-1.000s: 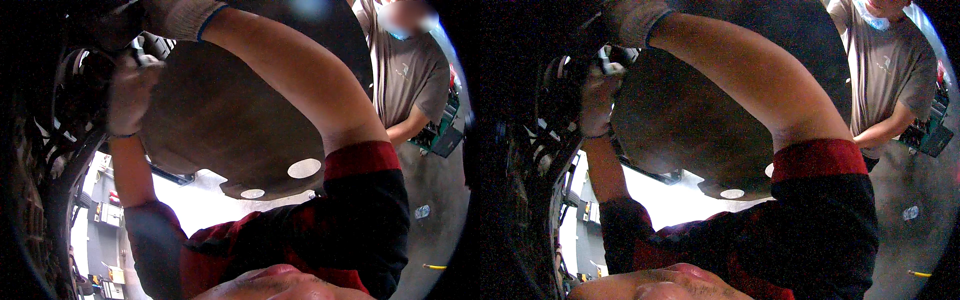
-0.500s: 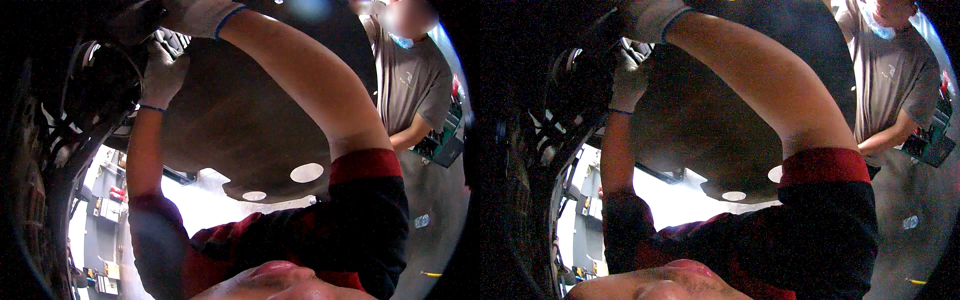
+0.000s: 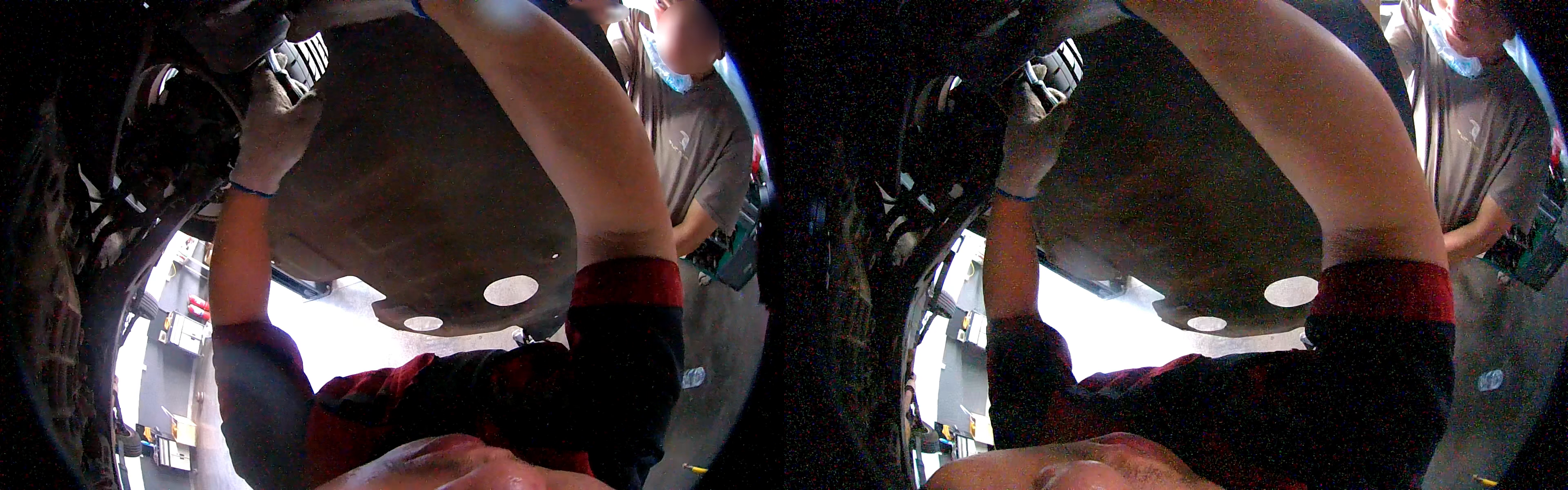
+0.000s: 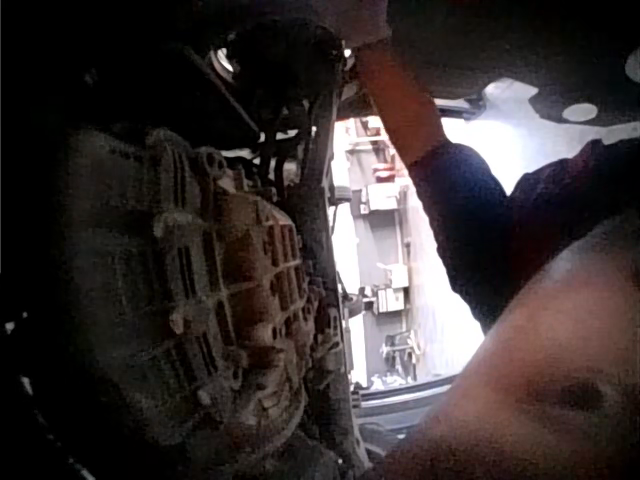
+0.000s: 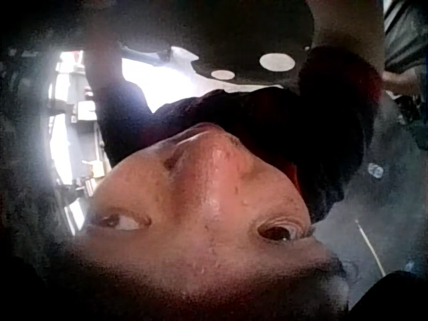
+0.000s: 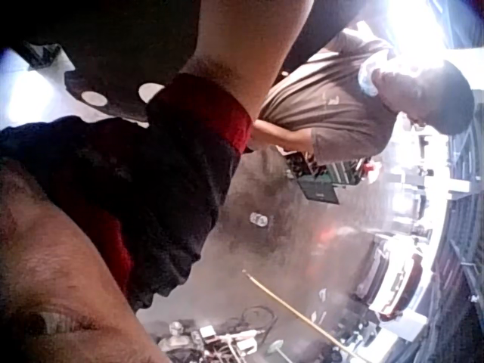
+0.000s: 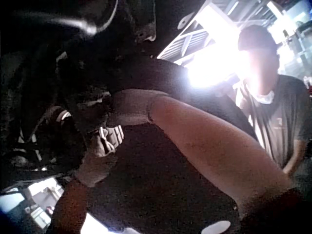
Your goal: The person removes a large plastic undercarriage panel from beneath a vehicle using a screwdriver and pliers while another person assists by holding the panel.
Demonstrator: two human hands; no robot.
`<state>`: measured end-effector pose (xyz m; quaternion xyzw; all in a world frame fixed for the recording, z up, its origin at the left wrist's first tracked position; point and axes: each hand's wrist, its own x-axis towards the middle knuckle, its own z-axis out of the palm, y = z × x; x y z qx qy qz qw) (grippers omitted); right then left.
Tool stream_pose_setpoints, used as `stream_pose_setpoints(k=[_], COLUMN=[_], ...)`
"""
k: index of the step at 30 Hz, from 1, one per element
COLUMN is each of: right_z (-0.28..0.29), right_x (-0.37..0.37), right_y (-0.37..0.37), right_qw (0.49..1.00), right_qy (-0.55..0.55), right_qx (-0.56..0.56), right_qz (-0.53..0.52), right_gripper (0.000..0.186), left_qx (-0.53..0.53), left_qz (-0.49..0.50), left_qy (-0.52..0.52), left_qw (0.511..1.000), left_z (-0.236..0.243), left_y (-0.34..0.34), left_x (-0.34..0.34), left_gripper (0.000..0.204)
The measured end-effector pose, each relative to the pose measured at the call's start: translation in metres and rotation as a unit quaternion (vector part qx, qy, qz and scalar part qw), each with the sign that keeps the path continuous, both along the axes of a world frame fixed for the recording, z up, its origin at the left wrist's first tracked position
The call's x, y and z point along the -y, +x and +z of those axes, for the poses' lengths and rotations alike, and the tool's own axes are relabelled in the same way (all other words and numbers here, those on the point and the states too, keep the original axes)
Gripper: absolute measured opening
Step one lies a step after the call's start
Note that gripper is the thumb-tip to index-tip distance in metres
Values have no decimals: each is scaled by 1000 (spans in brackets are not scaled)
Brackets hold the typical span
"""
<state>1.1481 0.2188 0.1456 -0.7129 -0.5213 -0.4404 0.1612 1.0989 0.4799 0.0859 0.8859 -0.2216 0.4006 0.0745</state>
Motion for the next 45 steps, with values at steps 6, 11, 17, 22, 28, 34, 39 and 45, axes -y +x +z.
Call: stream_pose_setpoints(k=[6,11,17,22,28,34,39,45], right_z=[30,41,32,30,22,26,26,14], right_x=[-43,-65,-80,-79,-58,-46,-64,-48], right_y=[4,32,33,29,1,-27,-37,-41], right_qw=[976,945,993,981,993,994,990,986], right_qy=[-99,-157,41,-45,37,94,101,114], right_qx=[80,176,77,72,32,-36,-55,-57], right_qz=[-175,-228,-78,-173,-106,-47,-86,-104], right_gripper=[32,23,23,35,41,41,40,39], left_qx=[51,44,50,12,255,27,-109,96], left_qz=[2,7,-22,-3,66,-87,-90,0], left_qy=[5,8,263,212,142,175,-142,153], left_qw=[999,999,963,977,954,980,980,984], left_z=[-1,-4,45,61,6,86,46,34], left_y=[1,6,-34,-50,-5,-74,-49,-53], left_x=[5,-1,-63,-57,5,-69,-49,-17], left_gripper=[78,88,41,24,36,27,38,25])
